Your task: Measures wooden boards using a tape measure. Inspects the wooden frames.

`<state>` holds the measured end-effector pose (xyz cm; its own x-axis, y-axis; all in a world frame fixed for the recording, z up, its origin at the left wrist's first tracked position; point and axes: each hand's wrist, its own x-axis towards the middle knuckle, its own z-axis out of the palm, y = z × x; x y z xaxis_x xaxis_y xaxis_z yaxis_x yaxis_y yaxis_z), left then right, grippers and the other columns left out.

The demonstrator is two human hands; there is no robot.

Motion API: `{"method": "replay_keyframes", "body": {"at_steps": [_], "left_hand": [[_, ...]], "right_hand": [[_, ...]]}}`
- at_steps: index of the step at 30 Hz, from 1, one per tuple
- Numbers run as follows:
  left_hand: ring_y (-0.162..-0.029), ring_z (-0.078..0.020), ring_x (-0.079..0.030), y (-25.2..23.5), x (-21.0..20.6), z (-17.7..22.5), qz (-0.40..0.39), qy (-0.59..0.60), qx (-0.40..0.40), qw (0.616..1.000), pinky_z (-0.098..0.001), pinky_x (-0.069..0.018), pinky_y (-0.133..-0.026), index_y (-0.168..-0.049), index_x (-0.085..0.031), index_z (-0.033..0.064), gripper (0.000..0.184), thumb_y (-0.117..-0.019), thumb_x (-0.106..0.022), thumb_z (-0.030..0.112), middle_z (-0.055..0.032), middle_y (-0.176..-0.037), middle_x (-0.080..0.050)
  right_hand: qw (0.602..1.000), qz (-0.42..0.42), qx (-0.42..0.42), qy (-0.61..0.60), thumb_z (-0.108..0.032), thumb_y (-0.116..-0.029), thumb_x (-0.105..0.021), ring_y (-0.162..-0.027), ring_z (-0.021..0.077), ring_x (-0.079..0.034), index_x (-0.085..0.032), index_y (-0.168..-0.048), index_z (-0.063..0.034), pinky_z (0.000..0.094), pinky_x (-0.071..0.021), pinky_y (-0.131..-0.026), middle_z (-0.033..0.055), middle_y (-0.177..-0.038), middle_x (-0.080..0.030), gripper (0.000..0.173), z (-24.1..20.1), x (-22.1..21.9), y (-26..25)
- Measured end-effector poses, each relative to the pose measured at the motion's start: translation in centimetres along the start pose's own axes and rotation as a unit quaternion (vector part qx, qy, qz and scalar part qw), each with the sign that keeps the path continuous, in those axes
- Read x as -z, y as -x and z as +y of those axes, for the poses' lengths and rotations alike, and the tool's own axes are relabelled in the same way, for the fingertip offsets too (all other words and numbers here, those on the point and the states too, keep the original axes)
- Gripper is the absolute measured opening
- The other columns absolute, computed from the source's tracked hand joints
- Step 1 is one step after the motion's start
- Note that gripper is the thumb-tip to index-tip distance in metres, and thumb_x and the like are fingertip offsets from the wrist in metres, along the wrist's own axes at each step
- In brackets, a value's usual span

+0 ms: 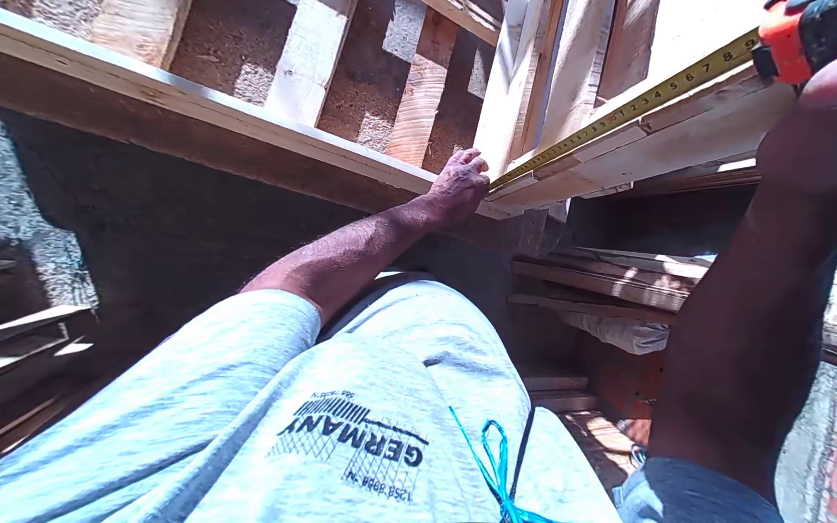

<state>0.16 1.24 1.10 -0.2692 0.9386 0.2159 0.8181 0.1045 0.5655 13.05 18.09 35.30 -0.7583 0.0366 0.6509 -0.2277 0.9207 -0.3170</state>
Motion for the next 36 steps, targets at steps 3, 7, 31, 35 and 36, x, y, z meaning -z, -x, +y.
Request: {"method": "replay_keyframes", "body": {"at_steps": [3,7,31,35,36], "left_hand": [[-0.14,-0.0371,-0.047,-0.1,0.6,0.5,-0.016,-0.008,0.008,1.0,-0.0528,-0.0343,-0.119,-0.099,-0.074,0.0051,0.026,-0.1017,-0.054,0.021,-0.0156,-0.129,-0.066],[-0.131,-0.0366,-0.053,-0.4,1.4,0.5,-0.079,-0.017,0.02,0.997,-0.0543,-0.0401,-0.112,-0.103,-0.074,0.0088,0.024,-0.1017,-0.053,0.021,-0.0147,-0.119,-0.068],[-0.127,-0.032,-0.056,0.8,-0.6,-1.5,0.003,0.036,0.013,0.999,-0.0508,-0.051,-0.1,-0.099,-0.074,0.0141,0.021,-0.1014,-0.058,0.028,-0.0095,-0.119,-0.067],[-0.127,-0.0309,-0.056,0.9,-0.7,-1.6,0.002,0.039,0.016,0.999,-0.0484,-0.0513,-0.102,-0.1,-0.074,0.0149,0.021,-0.1017,-0.057,0.028,-0.0088,-0.12,-0.067],[-0.127,-0.0311,-0.056,0.9,-0.6,-1.6,-0.001,0.039,0.018,0.999,-0.0485,-0.0511,-0.102,-0.101,-0.074,0.0151,0.021,-0.1018,-0.057,0.028,-0.0088,-0.121,-0.066]], "right_hand": [[1.0,-0.002,0.016,0.006,-0.056,-0.0954,-0.066,-0.092,0.0086,-0.07,-0.067,-0.097,-0.009,0.036,-0.0606,-0.082,-0.0014,-0.089,-0.07,0.047,0.1,0.0,-0.1],[0.999,-0.002,0.033,-0.005,-0.055,-0.0963,-0.066,-0.089,0.0087,-0.071,-0.067,-0.095,-0.0101,0.0357,-0.0611,-0.079,-0.0017,-0.087,-0.069,0.045,0.2,-0.1,-0.2],[1.0,0.005,0.03,0.0,-0.058,-0.0944,-0.066,-0.092,0.0098,-0.071,-0.066,-0.099,-0.0087,0.0375,-0.0611,-0.083,-0.0014,-0.091,-0.07,0.05,-0.8,-0.5,-0.7],[0.999,0.0,0.039,-0.02,-0.053,-0.0958,-0.067,-0.09,0.0106,-0.07,-0.065,-0.097,-0.0099,0.0375,-0.0611,-0.081,-0.0014,-0.088,-0.069,0.043,-0.9,-0.5,-0.8],[0.999,0.0,0.04,-0.017,-0.052,-0.0961,-0.067,-0.089,0.0094,-0.07,-0.065,-0.096,-0.0104,0.0363,-0.061,-0.08,-0.0024,-0.088,-0.069,0.042,-0.9,-0.5,-0.8]]}}
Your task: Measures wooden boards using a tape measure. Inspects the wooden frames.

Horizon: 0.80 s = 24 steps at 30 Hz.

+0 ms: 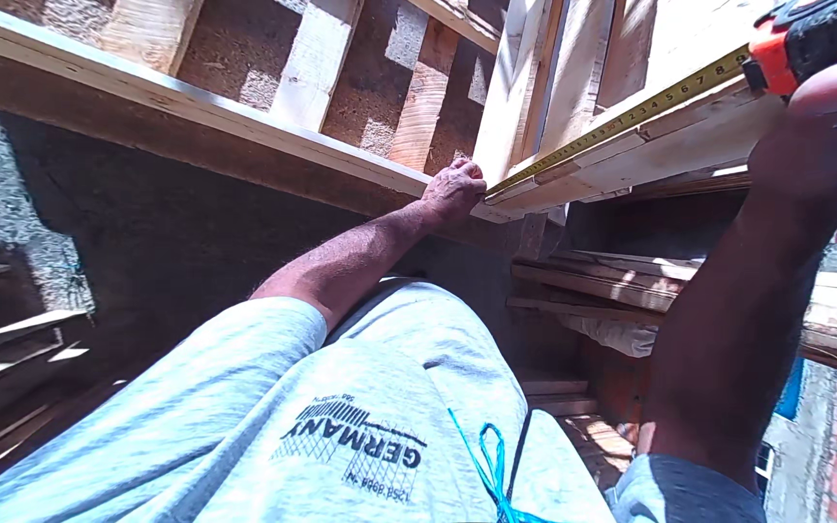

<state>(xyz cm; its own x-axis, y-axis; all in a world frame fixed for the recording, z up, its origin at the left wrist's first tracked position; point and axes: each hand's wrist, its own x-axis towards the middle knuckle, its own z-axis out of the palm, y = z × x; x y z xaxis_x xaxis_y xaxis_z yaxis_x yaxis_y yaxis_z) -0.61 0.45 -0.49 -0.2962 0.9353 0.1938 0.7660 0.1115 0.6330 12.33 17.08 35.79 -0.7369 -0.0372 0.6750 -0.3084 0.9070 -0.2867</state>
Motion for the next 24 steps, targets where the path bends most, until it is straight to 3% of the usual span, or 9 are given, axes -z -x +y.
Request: {"method": "replay_keyframes", "body": {"at_steps": [8,15,19,24], "left_hand": [[-0.125,-0.0318,-0.058,0.17,0.25,0.15,0.006,0.007,0.002,1.0,-0.0492,-0.0515,-0.101,-0.101,-0.074,0.0137,0.021,-0.1015,-0.058,0.028,-0.0098,-0.121,-0.067],[-0.125,-0.0312,-0.057,0.13,-0.01,-0.1,0.006,0.005,-0.003,1.0,-0.0488,-0.0519,-0.1,-0.101,-0.074,0.0143,0.022,-0.102,-0.057,0.029,-0.0091,-0.121,-0.067],[-0.126,-0.0313,-0.057,0.05,-0.13,-0.25,0.008,0.004,-0.004,1.0,-0.0483,-0.0513,-0.101,-0.101,-0.074,0.0143,0.021,-0.1015,-0.058,0.029,-0.0091,-0.122,-0.067],[-0.125,-0.0313,-0.058,0.06,-0.07,-0.29,0.011,0.004,-0.011,1.0,-0.0483,-0.0515,-0.101,-0.1,-0.074,0.0146,0.022,-0.1016,-0.058,0.03,-0.0088,-0.12,-0.067]], "right_hand": [[1.0,0.011,-0.004,0.006,-0.051,-0.0973,-0.066,-0.094,0.0052,-0.069,-0.065,-0.102,-0.0127,0.0338,-0.0607,-0.084,-0.0062,-0.093,-0.069,0.038,0.11,0.05,0.53],[1.0,0.009,-0.007,-0.009,-0.052,-0.0957,-0.068,-0.095,0.0139,-0.071,-0.065,-0.102,-0.0094,0.0414,-0.0615,-0.084,0.0,-0.094,-0.07,0.043,0.22,-0.01,0.33],[1.0,0.01,0.001,-0.002,-0.053,-0.0965,-0.067,-0.095,0.0081,-0.07,-0.065,-0.102,-0.0107,0.0359,-0.0613,-0.084,-0.0039,-0.094,-0.07,0.042,-0.05,-0.11,0.12],[1.0,0.012,-0.001,-0.029,-0.053,-0.0955,-0.068,-0.096,0.0108,-0.071,-0.064,-0.106,-0.0101,0.0385,-0.0619,-0.085,-0.0024,-0.096,-0.071,0.044,0.06,-0.21,0.17]]}}
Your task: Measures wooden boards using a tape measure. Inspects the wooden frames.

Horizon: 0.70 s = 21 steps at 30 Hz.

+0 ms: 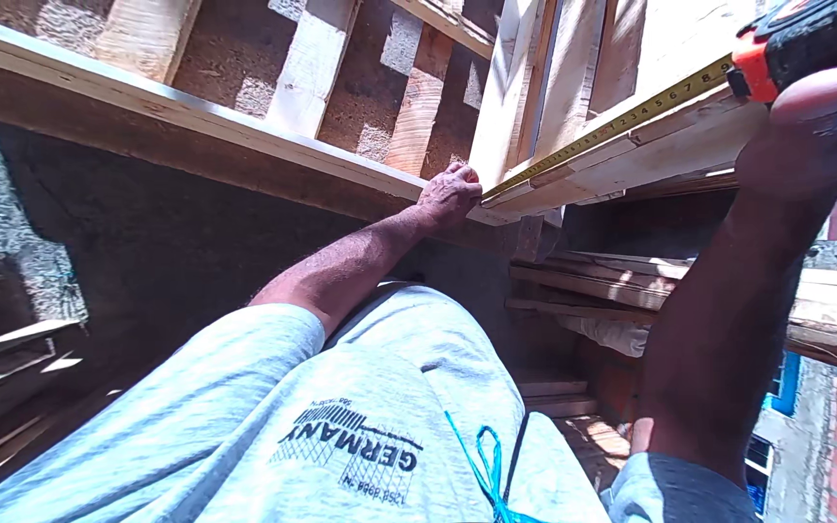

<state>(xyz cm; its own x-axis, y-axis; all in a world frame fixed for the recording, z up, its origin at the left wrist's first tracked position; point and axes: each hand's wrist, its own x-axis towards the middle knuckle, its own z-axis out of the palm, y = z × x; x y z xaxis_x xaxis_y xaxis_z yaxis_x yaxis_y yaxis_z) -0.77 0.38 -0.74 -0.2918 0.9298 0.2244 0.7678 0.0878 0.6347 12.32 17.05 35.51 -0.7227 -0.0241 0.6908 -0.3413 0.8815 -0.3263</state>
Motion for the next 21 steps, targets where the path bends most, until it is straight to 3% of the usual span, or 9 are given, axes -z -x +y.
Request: {"method": "replay_keyframes", "body": {"at_steps": [4,7,14,21], "left_hand": [[-0.126,-0.0317,-0.057,0.02,0.12,0.1,-0.006,-0.001,0.006,1.0,-0.0485,-0.0514,-0.102,-0.101,-0.074,0.0146,0.021,-0.1013,-0.059,0.03,-0.0088,-0.122,-0.067],[-0.125,-0.0318,-0.057,-0.03,0.12,0.1,-0.005,-0.002,0.004,1.0,-0.0482,-0.0512,-0.102,-0.1,-0.074,0.0141,0.021,-0.1013,-0.059,0.03,-0.0092,-0.121,-0.067],[-0.126,-0.0319,-0.058,0.17,0.62,0.51,-0.005,0.008,0.005,1.0,-0.0496,-0.0518,-0.101,-0.099,-0.073,0.0128,0.023,-0.1019,-0.058,0.029,-0.0099,-0.123,-0.067],[-0.124,-0.0317,-0.058,0.17,0.73,0.48,-0.009,0.008,0.002,1.0,-0.0484,-0.052,-0.101,-0.1,-0.074,0.013,0.022,-0.102,-0.058,0.029,-0.0099,-0.122,-0.067]], "right_hand": [[1.0,-0.003,0.0,0.008,-0.054,-0.0951,-0.068,-0.095,0.0118,-0.071,-0.064,-0.105,-0.0087,0.039,-0.0613,-0.084,-0.0008,-0.095,-0.07,0.046,-0.18,0.02,-0.19],[1.0,0.001,0.003,0.011,-0.053,-0.0948,-0.069,-0.097,0.0072,-0.07,-0.063,-0.106,-0.0118,0.0353,-0.0614,-0.086,-0.0057,-0.097,-0.07,0.043,-0.43,-0.11,-0.22],[0.997,0.02,0.004,0.07,-0.057,-0.0946,-0.067,-0.098,0.0024,-0.068,-0.064,-0.105,-0.0099,0.0323,-0.0595,-0.087,-0.0059,-0.097,-0.069,0.048,-0.74,-0.11,-0.09],[0.998,0.019,0.007,0.06,-0.057,-0.094,-0.068,-0.099,0.0033,-0.068,-0.063,-0.109,-0.0096,0.0335,-0.0603,-0.088,-0.0061,-0.099,-0.069,0.05,-0.79,-0.27,-0.31]]}}
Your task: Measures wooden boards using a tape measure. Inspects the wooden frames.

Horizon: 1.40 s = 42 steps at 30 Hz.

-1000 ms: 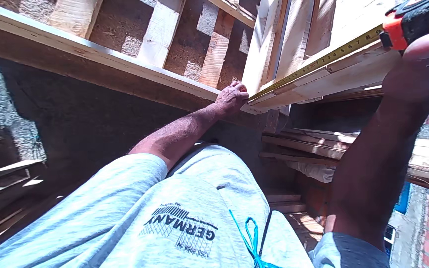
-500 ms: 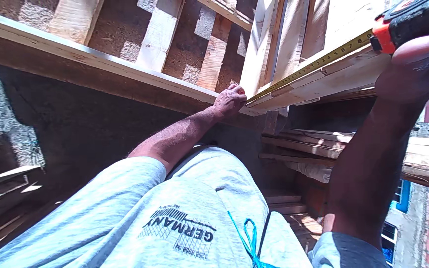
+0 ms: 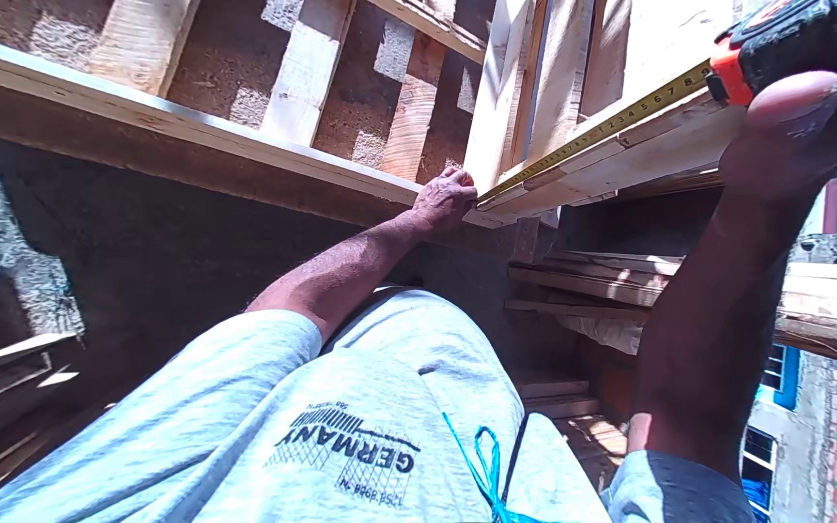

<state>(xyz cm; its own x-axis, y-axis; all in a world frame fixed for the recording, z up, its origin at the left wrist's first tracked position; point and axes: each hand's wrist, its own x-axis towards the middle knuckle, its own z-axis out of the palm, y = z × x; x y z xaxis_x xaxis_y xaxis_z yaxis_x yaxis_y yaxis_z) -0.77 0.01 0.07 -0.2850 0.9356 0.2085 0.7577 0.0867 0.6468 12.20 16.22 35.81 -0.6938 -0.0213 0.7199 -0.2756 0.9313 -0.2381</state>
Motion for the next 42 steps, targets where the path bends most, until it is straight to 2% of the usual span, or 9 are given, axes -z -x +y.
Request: {"method": "replay_keyframes", "body": {"at_steps": [4,6,8,15,18,22,27,32,42], "left_hand": [[-0.124,-0.0302,-0.058,-0.1,0.2,-0.1,0.006,-0.007,0.0,1.0,-0.0482,-0.0525,-0.1,-0.099,-0.074,0.0143,0.02,-0.1007,-0.061,0.028,-0.0084,-0.12,-0.068],[-0.125,-0.0291,-0.058,0.2,-0.1,0.2,-0.004,-0.008,0.006,1.0,-0.0477,-0.052,-0.101,-0.1,-0.075,0.0152,0.02,-0.1008,-0.06,0.029,-0.0079,-0.12,-0.068],[-0.129,-0.0293,-0.056,0.1,0.0,0.4,-0.027,-0.004,0.022,0.999,-0.0481,-0.0498,-0.105,-0.105,-0.074,0.0147,0.026,-0.1031,-0.055,0.032,-0.0084,-0.125,-0.066],[-0.131,-0.0279,-0.055,-0.3,0.4,0.4,-0.014,-0.004,0.024,1.0,-0.0458,-0.0494,-0.107,-0.105,-0.074,0.0154,0.025,-0.1014,-0.057,0.033,-0.0076,-0.127,-0.066],[-0.131,-0.0273,-0.055,-0.3,0.2,0.4,-0.013,-0.008,0.024,1.0,-0.0455,-0.0493,-0.107,-0.105,-0.075,0.0159,0.025,-0.1012,-0.057,0.033,-0.0068,-0.128,-0.067],[-0.133,-0.0275,-0.054,-0.3,0.4,0.5,-0.027,-0.01,0.027,0.999,-0.046,-0.0478,-0.109,-0.107,-0.075,0.015,0.027,-0.102,-0.057,0.034,-0.007,-0.129,-0.066],[-0.133,-0.0269,-0.054,-0.4,0.4,0.6,-0.022,-0.018,0.026,0.999,-0.0452,-0.0482,-0.108,-0.107,-0.075,0.0155,0.027,-0.102,-0.057,0.034,-0.0062,-0.13,-0.066],[-0.132,-0.0272,-0.055,-0.3,0.1,0.5,-0.017,-0.018,0.021,0.999,-0.0449,-0.0478,-0.109,-0.106,-0.075,0.0151,0.027,-0.1021,-0.056,0.034,-0.007,-0.129,-0.067],[-0.132,-0.0291,-0.055,-0.4,0.2,0.3,-0.017,-0.009,0.021,1.0,-0.0462,-0.0485,-0.107,-0.107,-0.074,0.0146,0.028,-0.1023,-0.055,0.035,-0.0084,-0.129,-0.066]], "right_hand": [[1.0,-0.004,0.002,-0.007,-0.059,-0.0936,-0.067,-0.101,0.0067,-0.069,-0.06,-0.115,-0.0053,0.0368,-0.0611,-0.088,-0.0024,-0.103,-0.069,0.058,0.0,-0.1,-0.5],[1.0,-0.007,0.013,-0.008,-0.059,-0.0929,-0.068,-0.105,0.0108,-0.068,-0.057,-0.121,0.0017,0.0388,-0.0601,-0.092,0.0044,-0.109,-0.068,0.068,0.0,-0.1,-0.5],[1.0,-0.015,0.024,-0.013,-0.063,-0.0907,-0.068,-0.111,0.0112,-0.064,-0.053,-0.128,0.0082,0.0352,-0.0571,-0.096,0.0093,-0.118,-0.064,0.082,-0.3,0.0,-1.0],[0.999,-0.018,-0.021,-0.035,-0.068,-0.0823,-0.074,-0.095,0.0104,-0.067,-0.049,-0.135,-0.0003,0.0305,-0.0624,-0.079,0.0074,-0.114,-0.062,0.09,-1.1,-0.1,-1.0],[0.998,-0.016,-0.031,-0.043,-0.068,-0.0811,-0.076,-0.09,0.0105,-0.069,-0.049,-0.135,-0.0004,0.031,-0.0634,-0.074,0.0075,-0.11,-0.065,0.09,-1.4,-0.1,-1.0],[0.999,-0.004,-0.036,-0.009,-0.072,-0.0789,-0.074,-0.095,0.0083,-0.066,-0.052,-0.135,0.0014,0.0263,-0.0597,-0.077,0.0109,-0.121,-0.062,0.095,-1.5,0.0,-0.8],[0.999,-0.01,-0.044,-0.024,-0.071,-0.0799,-0.074,-0.096,0.0111,-0.068,-0.051,-0.136,0.0014,0.0292,-0.0624,-0.077,0.0116,-0.121,-0.061,0.094,-1.7,0.0,-0.8],[0.999,0.001,-0.039,-0.031,-0.07,-0.0809,-0.074,-0.087,0.0102,-0.069,-0.052,-0.133,0.0028,0.0295,-0.0635,-0.074,0.0094,-0.106,-0.067,0.092,-1.4,-0.1,-0.8],[0.999,0.008,-0.011,-0.051,-0.067,-0.0829,-0.075,-0.096,0.0107,-0.069,-0.052,-0.13,0.0075,0.0318,-0.0632,-0.082,0.0107,-0.113,-0.066,0.091,-0.7,-0.2,-1.2]]}}
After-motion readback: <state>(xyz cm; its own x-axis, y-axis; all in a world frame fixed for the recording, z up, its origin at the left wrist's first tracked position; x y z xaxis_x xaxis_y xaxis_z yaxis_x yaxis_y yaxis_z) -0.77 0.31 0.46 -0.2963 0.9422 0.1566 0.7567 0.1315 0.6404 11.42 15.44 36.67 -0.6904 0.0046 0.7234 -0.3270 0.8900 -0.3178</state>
